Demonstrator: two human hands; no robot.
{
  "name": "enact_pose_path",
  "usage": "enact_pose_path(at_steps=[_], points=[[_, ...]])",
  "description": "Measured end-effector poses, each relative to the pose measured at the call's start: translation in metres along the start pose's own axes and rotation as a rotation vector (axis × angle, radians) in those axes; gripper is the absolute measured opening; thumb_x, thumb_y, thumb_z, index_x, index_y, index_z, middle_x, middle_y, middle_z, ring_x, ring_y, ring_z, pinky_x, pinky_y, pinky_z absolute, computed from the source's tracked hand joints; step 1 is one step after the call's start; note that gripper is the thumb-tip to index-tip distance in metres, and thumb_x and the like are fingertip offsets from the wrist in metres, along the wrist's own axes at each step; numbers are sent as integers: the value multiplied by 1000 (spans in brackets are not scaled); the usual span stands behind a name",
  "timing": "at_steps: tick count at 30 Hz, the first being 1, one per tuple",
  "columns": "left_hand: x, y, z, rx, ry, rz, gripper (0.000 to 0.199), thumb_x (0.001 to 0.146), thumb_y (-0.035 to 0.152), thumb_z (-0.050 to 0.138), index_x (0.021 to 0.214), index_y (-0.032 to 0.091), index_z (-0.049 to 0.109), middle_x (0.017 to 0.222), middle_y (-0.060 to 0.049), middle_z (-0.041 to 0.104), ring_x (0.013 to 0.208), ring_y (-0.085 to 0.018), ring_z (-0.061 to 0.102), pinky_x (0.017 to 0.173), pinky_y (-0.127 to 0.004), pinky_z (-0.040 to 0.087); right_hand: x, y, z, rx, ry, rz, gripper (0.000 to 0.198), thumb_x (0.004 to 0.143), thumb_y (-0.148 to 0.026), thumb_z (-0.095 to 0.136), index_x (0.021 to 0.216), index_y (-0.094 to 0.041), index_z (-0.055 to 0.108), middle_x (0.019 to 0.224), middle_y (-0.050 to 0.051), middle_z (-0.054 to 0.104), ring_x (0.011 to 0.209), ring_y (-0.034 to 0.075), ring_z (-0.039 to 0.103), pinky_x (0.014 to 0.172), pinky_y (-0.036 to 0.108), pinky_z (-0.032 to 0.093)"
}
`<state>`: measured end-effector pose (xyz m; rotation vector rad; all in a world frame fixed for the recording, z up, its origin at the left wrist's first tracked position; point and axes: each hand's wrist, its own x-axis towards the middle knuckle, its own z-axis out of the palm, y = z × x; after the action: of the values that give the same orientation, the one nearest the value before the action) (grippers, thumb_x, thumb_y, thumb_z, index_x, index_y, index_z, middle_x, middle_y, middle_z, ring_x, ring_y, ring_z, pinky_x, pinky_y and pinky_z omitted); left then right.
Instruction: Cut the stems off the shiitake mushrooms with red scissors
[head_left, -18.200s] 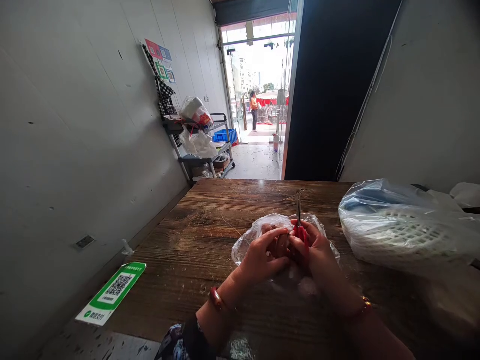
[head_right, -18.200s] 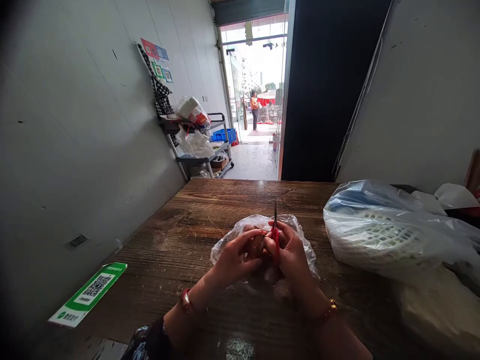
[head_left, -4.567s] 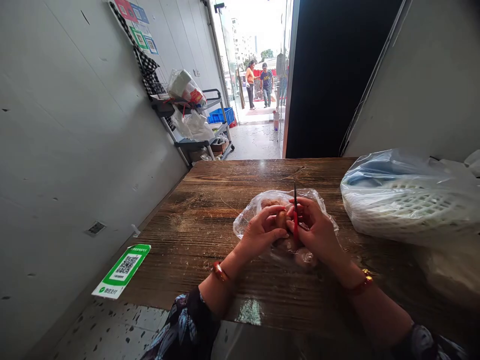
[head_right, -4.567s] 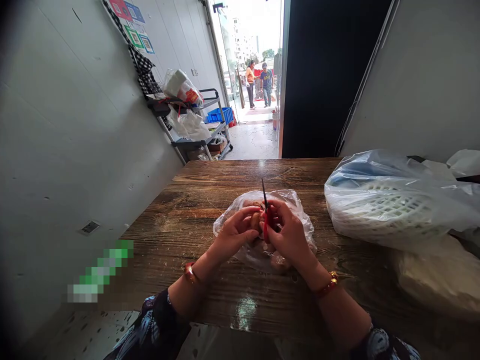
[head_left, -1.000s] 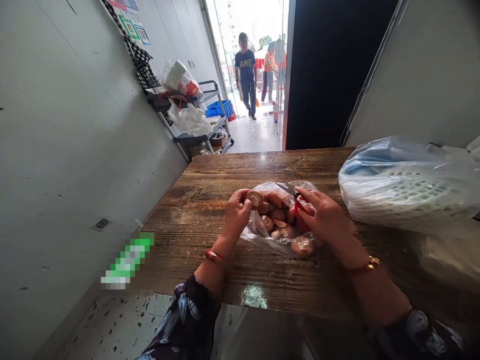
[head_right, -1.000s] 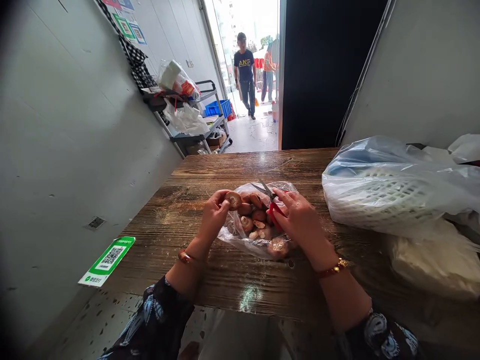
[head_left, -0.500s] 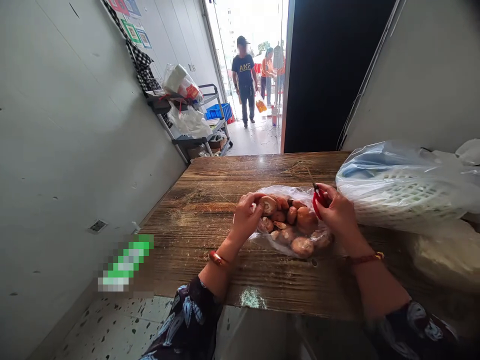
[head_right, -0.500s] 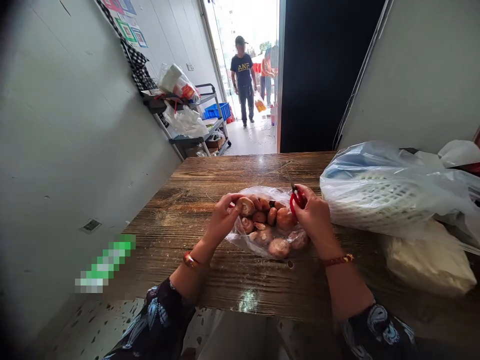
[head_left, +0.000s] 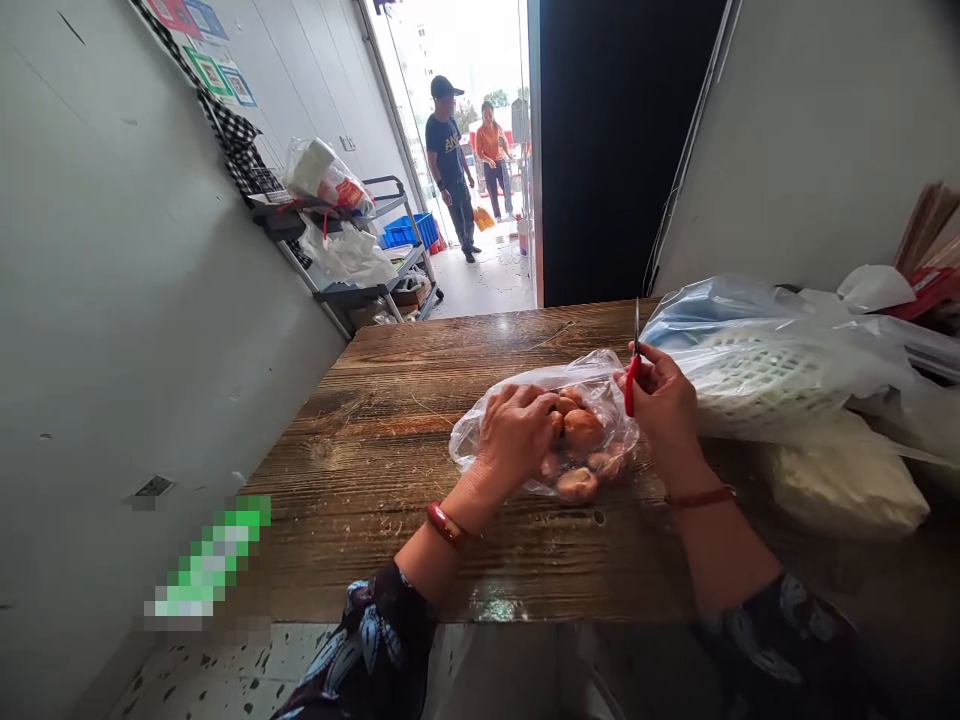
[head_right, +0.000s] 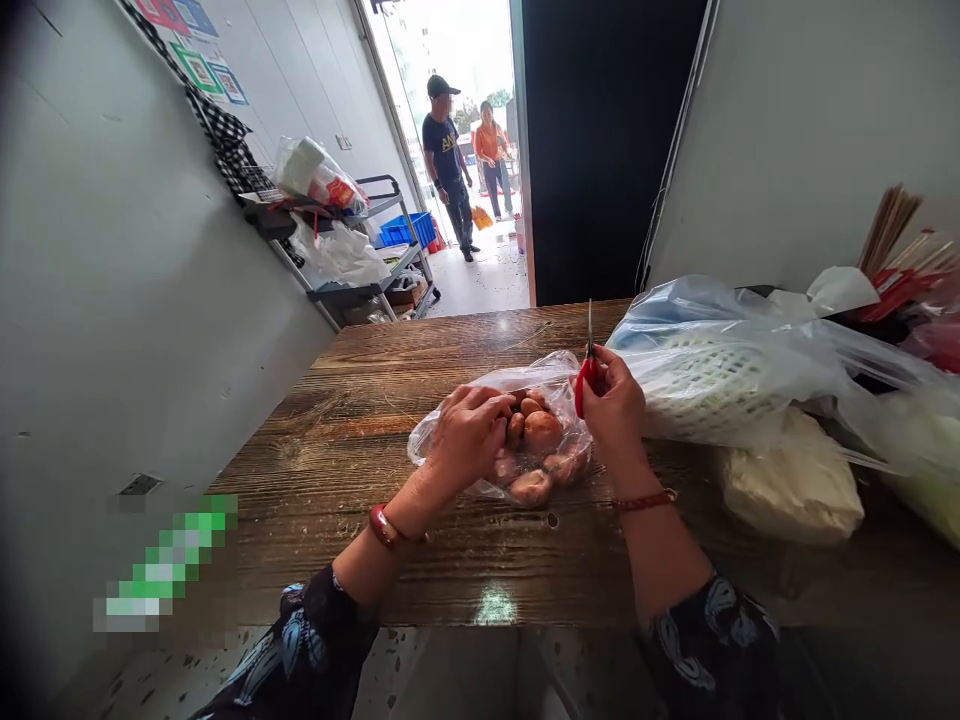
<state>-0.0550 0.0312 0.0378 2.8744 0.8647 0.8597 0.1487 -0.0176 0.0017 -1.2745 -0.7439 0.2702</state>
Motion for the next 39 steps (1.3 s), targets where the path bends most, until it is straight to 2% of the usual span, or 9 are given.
enact_pose_path(at_steps=[3,6,11,17,22,26,29,34,39], points=[[10,12,8,-63,-155,118,30,89,20,55,116,24,67,119,-6,67,110,-26,57,99,-44,43,1,1,0,12,-11,-11,59,68,-42,74,121,-19,61,93,6,72,78,18,68,72,33,57],[15,16,16,-65,-222,166,34,85,21,62,119,23,64,127,-8,64,115,-28,55,103,-46,42,2,-2,-1,9,8,-9,59,68,-41,74,121,-17,62,91,7,73,75,18,67,70,33,56],[14,19,21,-28,-242,176,42,83,27,67,125,24,61,137,-8,58,120,-30,54,105,-48,42,0,-13,-3,-17,92,2,57,67,-37,74,119,-16,64,82,4,71,68,16,65,62,29,54],[10,23,23,-132,-234,184,30,96,21,47,119,25,67,126,-6,67,109,-23,60,100,-41,44,-5,-20,-8,-30,161,-83,56,72,-40,74,123,-19,63,83,3,69,69,16,64,63,29,54],[9,21,19,-151,-246,193,30,95,24,50,117,28,70,113,-6,70,102,-25,60,98,-42,44,-9,-24,-7,-41,113,-108,53,75,-39,72,124,-20,62,83,1,67,72,16,64,68,30,55],[4,20,14,-109,-297,256,46,88,16,53,130,32,63,130,-4,64,114,-26,56,107,-46,38,-11,-23,-3,-5,77,-97,52,75,-37,72,123,-21,62,83,0,66,73,15,63,71,30,55],[0,20,14,-118,-332,291,56,82,19,61,136,33,57,142,-3,56,124,-29,50,110,-47,35,-13,-22,-1,11,51,-82,51,74,-35,71,122,-20,62,85,1,67,74,15,64,73,31,55],[-4,22,24,-100,-294,259,55,83,25,64,137,31,55,141,-6,54,127,-30,46,110,-49,34,-17,-21,3,-78,32,-121,50,75,-36,70,122,-19,62,88,3,70,75,16,65,77,34,55],[-5,26,28,-67,-261,205,52,82,32,68,133,30,58,131,-10,55,118,-31,49,106,-49,37,-18,-17,3,-111,32,-122,52,75,-36,70,124,-19,62,94,5,72,79,18,67,78,35,56]])
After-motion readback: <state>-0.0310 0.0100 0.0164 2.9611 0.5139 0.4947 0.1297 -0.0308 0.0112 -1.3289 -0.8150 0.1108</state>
